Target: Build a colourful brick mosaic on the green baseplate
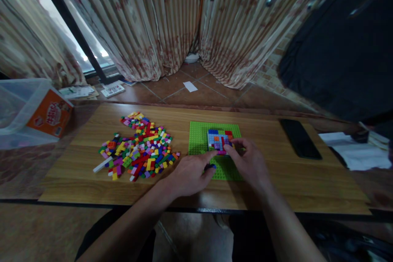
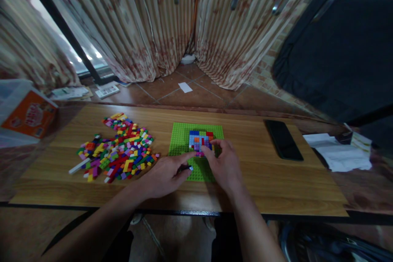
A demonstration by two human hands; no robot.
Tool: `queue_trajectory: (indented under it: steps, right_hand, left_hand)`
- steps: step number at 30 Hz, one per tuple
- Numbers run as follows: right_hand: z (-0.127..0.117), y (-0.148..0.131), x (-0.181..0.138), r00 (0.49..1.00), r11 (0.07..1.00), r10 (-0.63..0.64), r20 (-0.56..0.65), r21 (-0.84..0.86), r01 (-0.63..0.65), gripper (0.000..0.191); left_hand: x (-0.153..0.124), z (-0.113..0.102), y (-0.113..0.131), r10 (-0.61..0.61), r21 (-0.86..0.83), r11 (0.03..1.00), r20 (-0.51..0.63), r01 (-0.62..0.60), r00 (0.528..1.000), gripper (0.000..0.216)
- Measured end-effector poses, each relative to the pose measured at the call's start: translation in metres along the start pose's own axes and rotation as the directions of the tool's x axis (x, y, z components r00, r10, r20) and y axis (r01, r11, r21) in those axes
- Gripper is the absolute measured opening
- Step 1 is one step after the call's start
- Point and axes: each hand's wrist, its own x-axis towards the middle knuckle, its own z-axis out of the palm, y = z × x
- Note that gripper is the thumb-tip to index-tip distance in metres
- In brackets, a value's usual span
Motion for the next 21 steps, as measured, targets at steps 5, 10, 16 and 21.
queue_trajectory:
  steps: [5,10,16,21]
  right_hand:
    - [0.014,-0.004,-0.004,0.999,0.996,0.008,-0.049,-0.084,-0.012,0.056]
    - [0.015,-0.001,-0.002,0.997,0.996,0.059,-0.039,-0.056,-0.062,0.057]
    - [0.017,0.002,-0.001,0.998,0.998,0.065,-0.024,-0.006,-0.066,0.055]
    - [0.015,0.0,0.0,0.996,0.994,0.092,-0.013,0.055,-0.091,0.056]
  left_hand:
    - [0.0,0.001,0.001,-0.013,0.051,0.999,0.021,0.012,1.0,0.055]
    - [-0.002,0.001,0.003,-0.015,0.073,0.997,0.031,0.013,0.999,0.057]
    - [-0.001,-0.001,-0.003,-0.001,-0.095,0.995,-0.016,0.0,1.0,0.05]
    - [0.0,-0.002,-0.018,-0.064,-0.386,0.922,-0.097,0.022,0.993,0.038]
